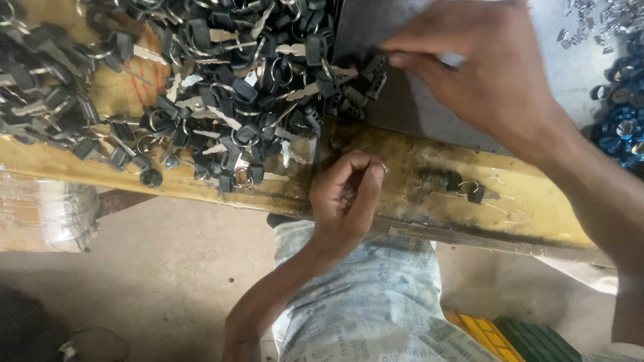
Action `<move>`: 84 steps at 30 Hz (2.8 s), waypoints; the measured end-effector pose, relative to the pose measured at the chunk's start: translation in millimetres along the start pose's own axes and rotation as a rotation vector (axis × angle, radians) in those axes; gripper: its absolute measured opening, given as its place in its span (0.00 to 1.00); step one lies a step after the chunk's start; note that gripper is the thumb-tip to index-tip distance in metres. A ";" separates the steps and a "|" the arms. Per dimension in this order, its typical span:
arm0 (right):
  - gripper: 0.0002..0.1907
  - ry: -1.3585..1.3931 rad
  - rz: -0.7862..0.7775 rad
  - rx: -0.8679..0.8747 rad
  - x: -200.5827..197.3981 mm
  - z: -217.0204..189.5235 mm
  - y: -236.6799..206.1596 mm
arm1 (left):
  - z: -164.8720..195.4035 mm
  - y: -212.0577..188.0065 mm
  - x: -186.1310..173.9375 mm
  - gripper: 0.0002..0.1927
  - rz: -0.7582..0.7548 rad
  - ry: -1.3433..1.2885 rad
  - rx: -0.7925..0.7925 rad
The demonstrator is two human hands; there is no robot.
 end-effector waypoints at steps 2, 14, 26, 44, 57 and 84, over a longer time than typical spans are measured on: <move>0.10 0.027 -0.088 0.000 14.2 2.7 21.3 | 3.5 -0.1 0.1 0.06 -0.007 -0.010 0.023; 0.13 -0.365 -0.085 0.160 -11.6 15.5 -40.6 | 0.0 -2.1 5.2 0.07 -0.014 -0.041 0.035; 0.15 0.298 0.297 0.643 0.3 -48.9 -152.5 | 13.2 1.1 47.6 0.07 -0.403 -0.376 -0.373; 0.15 0.506 0.322 0.558 8.6 -33.6 -171.5 | 25.4 9.4 49.3 0.07 -0.466 0.146 -0.228; 0.12 0.398 0.210 0.636 13.7 -48.1 -158.2 | 33.0 -8.3 41.9 0.07 -0.360 0.475 0.085; 0.10 -0.348 0.272 0.466 -61.6 10.8 -186.9 | 5.9 1.1 32.1 0.03 -0.148 -0.089 0.065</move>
Point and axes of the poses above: each hand's wrist, its own y-axis towards the middle knuckle, its own x-axis out of the palm, z = x × y, the point moved 6 cm from there along y, towards the middle knuckle, and after that the axes turned 7 degrees about y, right-handed, at the moved point
